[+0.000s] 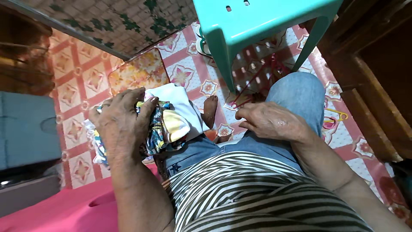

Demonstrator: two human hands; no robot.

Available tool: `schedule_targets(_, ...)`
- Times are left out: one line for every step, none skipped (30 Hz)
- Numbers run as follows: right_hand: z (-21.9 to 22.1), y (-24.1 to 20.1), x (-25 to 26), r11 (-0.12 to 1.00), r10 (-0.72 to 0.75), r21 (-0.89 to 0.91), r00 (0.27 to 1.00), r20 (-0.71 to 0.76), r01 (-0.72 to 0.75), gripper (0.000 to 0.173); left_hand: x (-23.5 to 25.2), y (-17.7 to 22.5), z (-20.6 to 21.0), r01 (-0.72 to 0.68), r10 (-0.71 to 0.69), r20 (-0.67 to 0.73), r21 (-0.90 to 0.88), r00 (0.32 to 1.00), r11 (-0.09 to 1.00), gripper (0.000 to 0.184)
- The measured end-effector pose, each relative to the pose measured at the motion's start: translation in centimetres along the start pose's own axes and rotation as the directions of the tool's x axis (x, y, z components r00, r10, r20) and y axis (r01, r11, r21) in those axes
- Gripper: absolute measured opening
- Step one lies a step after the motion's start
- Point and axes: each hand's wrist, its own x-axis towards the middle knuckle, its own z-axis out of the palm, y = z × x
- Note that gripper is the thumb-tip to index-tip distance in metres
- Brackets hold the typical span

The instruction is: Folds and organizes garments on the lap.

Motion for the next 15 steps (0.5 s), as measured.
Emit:
schedule_targets(-0.01, -0.01, -0.02, 1.0, -0.005, 0.001, 1.0, -0.004, 0.005, 0.02, 0.0, -0.01, 0.01, 0.004, -0.004, 0.0, 0.003, 1.0, 1.0, 0.058)
schedule_targets(0.0, -0.01, -0.05, 1.0, -0.009, -0.002, 1.0, -0.008, 0.009, 0.02, 0.02, -0.07, 0.04, 0.008, -0.008, 0.0, 0.009, 1.0, 1.0, 0.058)
schedule_targets(0.02, 0.0, -0.08, 1.0, -0.012, -0.007, 1.0, -0.01, 0.012, 0.02, 0.05, -0.16, 0.05, 0.007, -0.007, -0.001, 0.014, 1.0, 1.0, 0.058)
schedule_targets(0.04, 0.01, -0.11, 1.0, -0.013, -0.012, 1.0, -0.013, 0.013, 0.02, 0.05, -0.22, 0.05, 0.006, -0.005, -0.003, 0.019, 1.0, 1.0, 0.058)
schedule_targets(0.05, 0.0, -0.14, 1.0, -0.013, -0.015, 1.0, -0.014, 0.013, 0.02, 0.02, -0.22, 0.04, 0.006, -0.006, -0.006, 0.023, 1.0, 1.0, 0.057)
schedule_targets(0.02, -0.03, -0.18, 1.0, -0.011, -0.017, 1.0, -0.012, 0.011, 0.019, -0.04, -0.22, 0.04, 0.005, -0.005, -0.009, 0.023, 1.0, 1.0, 0.057)
schedule_targets(0.0, -0.05, -0.19, 1.0, -0.012, -0.017, 1.0, -0.012, 0.012, 0.019, -0.08, -0.27, 0.05, 0.004, -0.004, -0.01, 0.024, 1.0, 1.0, 0.056)
schedule_targets(0.01, -0.05, -0.21, 1.0, -0.013, -0.018, 1.0, -0.015, 0.012, 0.019, -0.12, -0.36, 0.08, 0.006, -0.006, -0.01, 0.025, 1.0, 1.0, 0.055)
schedule_targets(0.03, -0.04, -0.23, 1.0, -0.012, -0.022, 1.0, -0.017, 0.012, 0.019, -0.14, -0.51, 0.14, 0.006, -0.006, -0.011, 0.03, 1.0, 1.0, 0.055)
schedule_targets(0.09, 0.0, -0.25, 1.0, -0.016, -0.026, 1.0, -0.025, 0.015, 0.018, -0.13, -0.65, 0.19, 0.003, -0.003, -0.012, 0.033, 1.0, 0.999, 0.055)
schedule_targets(0.12, 0.02, -0.27, 0.999, -0.017, -0.029, 0.999, -0.028, 0.016, 0.018, -0.14, -0.73, 0.2, 0.001, -0.001, -0.008, 0.04, 1.0, 0.999, 0.056)
schedule_targets(0.16, 0.06, -0.29, 0.999, -0.019, -0.033, 0.999, -0.033, 0.018, 0.018, -0.14, -0.72, 0.15, 0.001, -0.001, 0.0, 0.043, 1.0, 0.999, 0.057)
schedule_targets(0.2, 0.11, -0.29, 0.999, -0.024, -0.037, 0.999, -0.035, 0.023, 0.017, -0.14, -0.72, 0.12, 0.003, -0.003, 0.006, 0.046, 1.0, 0.999, 0.057)
schedule_targets(0.19, 0.13, -0.3, 0.999, -0.025, -0.04, 0.999, -0.031, 0.023, 0.017, -0.12, -0.73, 0.12, 0.007, -0.007, 0.008, 0.048, 1.0, 0.999, 0.057)
schedule_targets(0.14, 0.11, -0.29, 0.999, -0.02, -0.037, 1.0, -0.024, 0.019, 0.017, -0.09, -0.77, 0.14, 0.009, -0.01, 0.008, 0.049, 1.0, 0.999, 0.057)
